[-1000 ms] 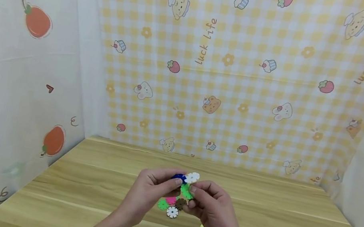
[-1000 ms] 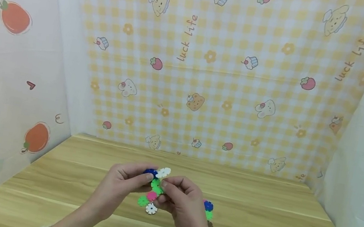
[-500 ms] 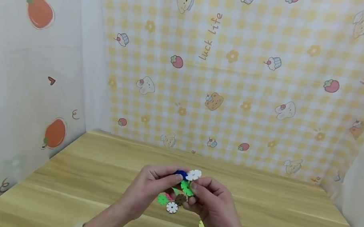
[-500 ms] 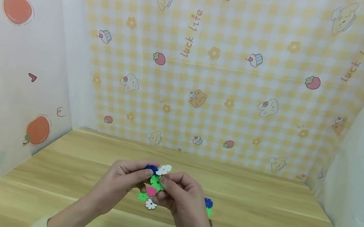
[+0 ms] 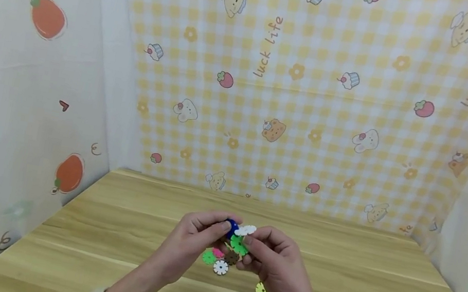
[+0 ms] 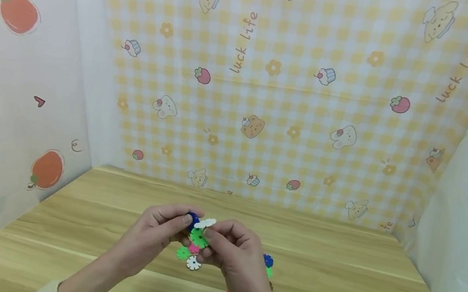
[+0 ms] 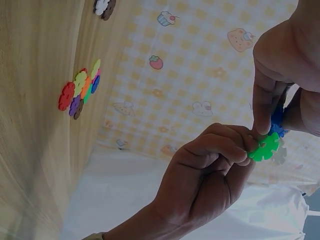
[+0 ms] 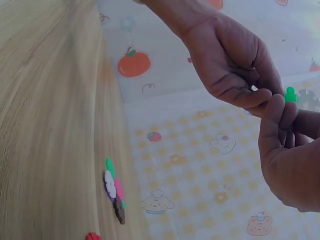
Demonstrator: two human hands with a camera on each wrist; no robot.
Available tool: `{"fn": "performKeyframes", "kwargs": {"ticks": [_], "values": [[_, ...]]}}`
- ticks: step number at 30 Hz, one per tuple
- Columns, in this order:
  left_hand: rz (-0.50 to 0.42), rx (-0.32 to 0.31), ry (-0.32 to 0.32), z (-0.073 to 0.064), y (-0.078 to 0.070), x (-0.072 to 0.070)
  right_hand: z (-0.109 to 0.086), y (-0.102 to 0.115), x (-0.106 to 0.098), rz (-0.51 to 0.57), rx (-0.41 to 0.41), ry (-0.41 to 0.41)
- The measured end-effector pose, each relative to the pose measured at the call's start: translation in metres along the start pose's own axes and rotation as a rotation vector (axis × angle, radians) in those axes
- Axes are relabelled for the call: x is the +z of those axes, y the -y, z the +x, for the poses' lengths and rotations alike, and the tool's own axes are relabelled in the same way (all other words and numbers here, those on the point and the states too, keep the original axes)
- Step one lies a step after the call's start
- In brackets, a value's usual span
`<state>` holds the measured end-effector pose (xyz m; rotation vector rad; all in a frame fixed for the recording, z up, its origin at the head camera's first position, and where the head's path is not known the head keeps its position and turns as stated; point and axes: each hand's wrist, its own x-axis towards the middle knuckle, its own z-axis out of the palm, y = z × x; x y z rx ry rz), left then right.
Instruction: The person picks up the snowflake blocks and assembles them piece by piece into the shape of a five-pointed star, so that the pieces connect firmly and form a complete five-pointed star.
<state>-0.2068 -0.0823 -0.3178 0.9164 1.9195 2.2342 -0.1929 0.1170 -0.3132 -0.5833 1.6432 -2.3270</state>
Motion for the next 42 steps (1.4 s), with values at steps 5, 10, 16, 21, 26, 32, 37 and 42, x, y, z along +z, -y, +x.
{"fn": "performKeyframes", "kwargs": {"ticks": [5,10,16,21,26,32,37,42], "values": [[-0.002,0.060,-0.019,0.000,0.003,0.003,-0.001,0.001,0.002,-0.021,-0.001,-0.001],[0.028,0.096,-0.061,-0.001,0.004,0.005,-0.002,0.003,0.004,-0.007,0.009,-0.023],[0.076,0.144,-0.091,-0.003,0.009,0.010,-0.001,0.003,0.004,0.039,0.029,-0.045],[0.117,0.196,-0.111,-0.004,0.012,0.014,-0.001,0.002,0.003,0.061,0.044,-0.083],[0.130,0.258,-0.074,-0.003,0.011,0.011,0.000,0.001,0.003,0.044,0.062,-0.128],[0.092,0.216,-0.050,-0.002,0.007,0.009,0.000,0.003,0.004,0.020,0.071,-0.139],[0.094,0.137,-0.096,-0.002,0.005,0.008,-0.001,0.005,0.003,0.083,0.087,-0.086],[0.080,0.108,-0.135,-0.002,0.002,0.006,-0.002,0.004,0.003,0.151,0.095,0.007]]}}
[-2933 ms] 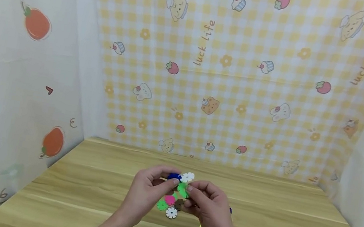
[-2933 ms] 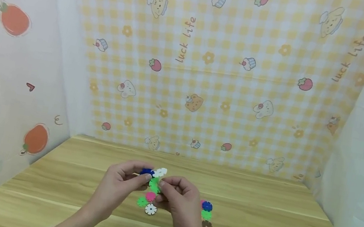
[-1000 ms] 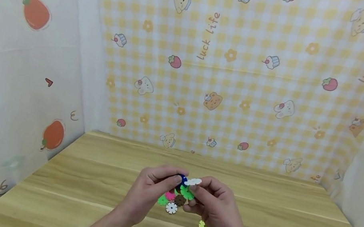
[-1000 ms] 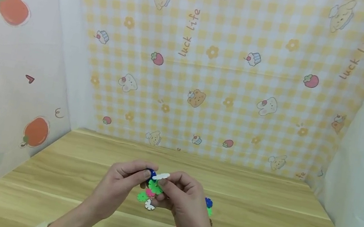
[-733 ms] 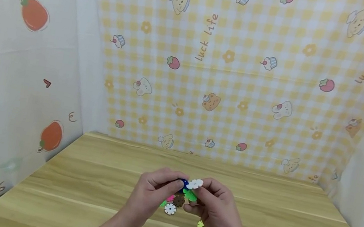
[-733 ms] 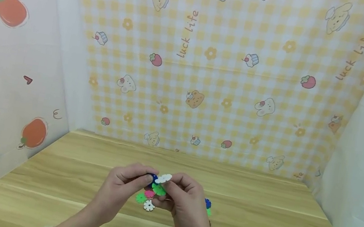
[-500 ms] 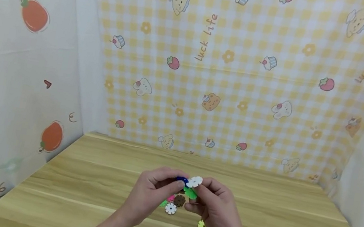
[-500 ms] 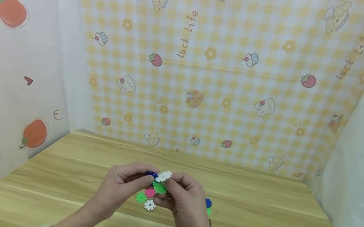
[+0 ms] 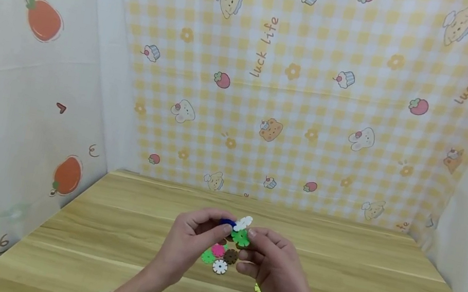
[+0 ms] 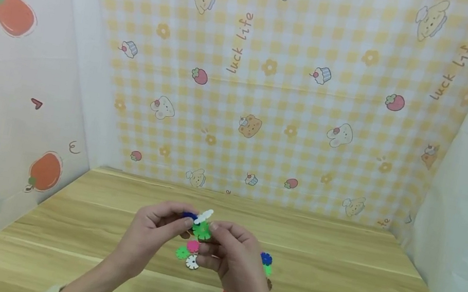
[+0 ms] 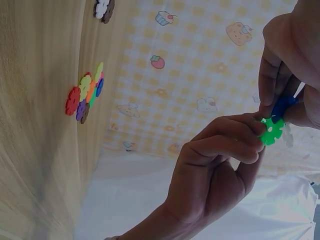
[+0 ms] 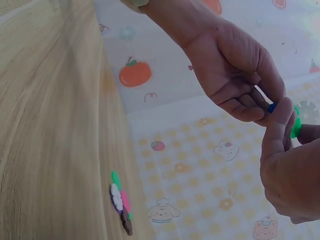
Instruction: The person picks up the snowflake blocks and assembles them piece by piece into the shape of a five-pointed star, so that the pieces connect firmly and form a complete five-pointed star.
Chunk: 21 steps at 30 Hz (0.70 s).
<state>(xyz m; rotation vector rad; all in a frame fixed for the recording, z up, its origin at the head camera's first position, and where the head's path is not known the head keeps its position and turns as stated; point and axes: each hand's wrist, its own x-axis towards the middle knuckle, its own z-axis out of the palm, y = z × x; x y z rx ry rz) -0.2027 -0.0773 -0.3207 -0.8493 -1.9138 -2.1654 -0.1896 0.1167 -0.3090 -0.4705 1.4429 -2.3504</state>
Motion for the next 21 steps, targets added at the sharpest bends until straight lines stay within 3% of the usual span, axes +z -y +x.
{"fn": "performKeyframes", "kwargs": {"ticks": [3,10,21], "values": [[-0.009,0.002,0.001,0.0004,-0.0007,-0.0005,0.0002,-0.0013,0.0000,-0.011,0.000,0.002],[-0.005,0.005,0.006,0.0000,-0.0004,0.0006,-0.0004,-0.0021,0.0020,-0.056,-0.004,-0.111],[-0.032,-0.017,0.030,0.0003,-0.0032,0.0002,-0.0024,0.0020,0.0053,-0.056,0.005,-0.082]]}}
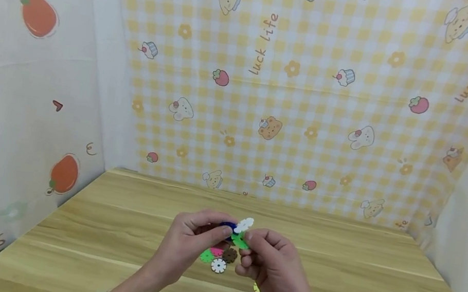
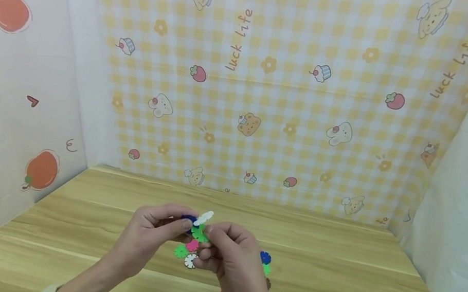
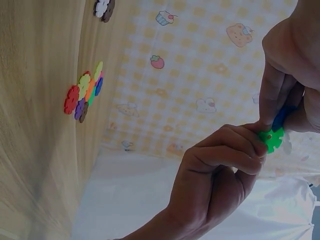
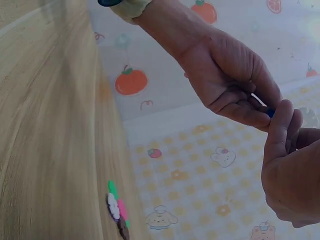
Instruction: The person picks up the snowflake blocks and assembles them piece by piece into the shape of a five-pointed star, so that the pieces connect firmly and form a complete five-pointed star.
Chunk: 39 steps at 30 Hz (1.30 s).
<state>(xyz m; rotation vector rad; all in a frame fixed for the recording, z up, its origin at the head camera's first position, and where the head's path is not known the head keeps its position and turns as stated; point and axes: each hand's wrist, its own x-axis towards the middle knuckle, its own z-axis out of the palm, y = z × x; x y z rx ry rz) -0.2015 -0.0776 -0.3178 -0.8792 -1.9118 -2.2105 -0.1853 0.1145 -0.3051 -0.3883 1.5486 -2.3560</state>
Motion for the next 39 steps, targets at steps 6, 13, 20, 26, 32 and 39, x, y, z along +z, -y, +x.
{"fn": "performKeyframes", "kwargs": {"ticks": [6,13,20,26,32,39], "values": [[-0.012,-0.004,-0.009,0.001,0.002,0.002,-0.001,-0.002,-0.002,-0.029,-0.009,-0.046],[0.028,0.039,0.045,-0.001,0.003,0.000,0.000,-0.005,-0.005,-0.082,-0.016,-0.090],[0.061,0.054,0.142,-0.001,0.004,0.002,0.000,-0.009,-0.007,-0.101,0.003,-0.084],[0.081,0.044,0.129,0.000,0.007,0.003,0.000,-0.009,-0.007,-0.099,0.020,-0.069],[0.040,0.016,0.105,0.000,0.006,-0.001,0.002,-0.004,-0.013,-0.120,0.059,-0.001],[0.083,-0.188,0.053,-0.007,0.008,-0.019,0.003,0.008,-0.053,-0.717,0.097,-0.036]]}}
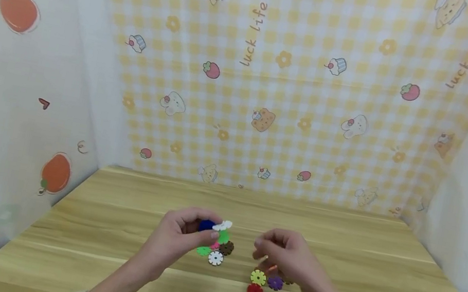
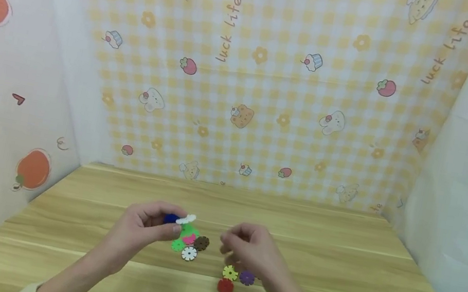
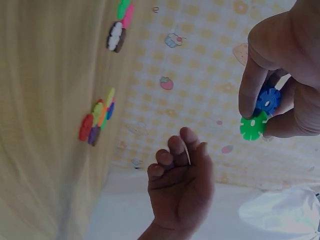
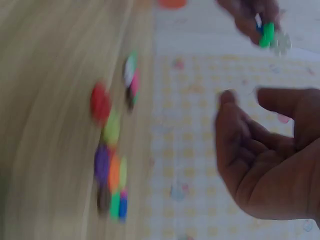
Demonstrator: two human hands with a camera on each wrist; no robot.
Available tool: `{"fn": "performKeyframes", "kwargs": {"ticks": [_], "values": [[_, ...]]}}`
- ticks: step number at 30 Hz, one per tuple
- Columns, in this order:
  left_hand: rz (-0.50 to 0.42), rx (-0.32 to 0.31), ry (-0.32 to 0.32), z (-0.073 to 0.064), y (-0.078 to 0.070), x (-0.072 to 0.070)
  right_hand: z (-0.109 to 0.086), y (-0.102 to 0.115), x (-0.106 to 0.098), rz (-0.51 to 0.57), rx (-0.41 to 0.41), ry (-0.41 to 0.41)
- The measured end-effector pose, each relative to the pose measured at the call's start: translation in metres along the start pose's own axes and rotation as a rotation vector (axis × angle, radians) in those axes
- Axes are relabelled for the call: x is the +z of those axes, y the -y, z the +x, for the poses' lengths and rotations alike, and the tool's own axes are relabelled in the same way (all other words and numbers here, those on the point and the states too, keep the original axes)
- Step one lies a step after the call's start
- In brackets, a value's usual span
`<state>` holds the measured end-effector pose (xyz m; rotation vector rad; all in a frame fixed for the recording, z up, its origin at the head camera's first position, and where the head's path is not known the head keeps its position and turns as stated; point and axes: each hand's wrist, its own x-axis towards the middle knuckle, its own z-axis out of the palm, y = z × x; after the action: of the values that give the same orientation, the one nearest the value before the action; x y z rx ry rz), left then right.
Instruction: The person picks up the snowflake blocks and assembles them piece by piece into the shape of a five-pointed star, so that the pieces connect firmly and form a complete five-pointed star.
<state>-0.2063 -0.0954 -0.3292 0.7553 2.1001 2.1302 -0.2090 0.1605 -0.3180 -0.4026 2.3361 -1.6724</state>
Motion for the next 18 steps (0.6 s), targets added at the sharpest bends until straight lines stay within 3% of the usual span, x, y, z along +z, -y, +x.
{"fn": "performKeyframes", "kwargs": {"ticks": [4,7,12,18], "values": [[-0.002,-0.201,0.096,-0.008,0.015,-0.004,-0.002,-0.021,-0.017,-0.519,0.016,-0.072],[0.015,-0.308,0.175,-0.011,0.030,-0.004,-0.003,-0.037,-0.025,-0.732,0.077,-0.133],[0.079,-0.406,0.235,-0.010,0.050,0.000,-0.001,-0.057,-0.032,-0.722,0.143,-0.141],[0.102,-0.444,0.292,-0.009,0.055,0.010,0.005,-0.067,-0.032,-0.702,0.159,-0.173]]}}
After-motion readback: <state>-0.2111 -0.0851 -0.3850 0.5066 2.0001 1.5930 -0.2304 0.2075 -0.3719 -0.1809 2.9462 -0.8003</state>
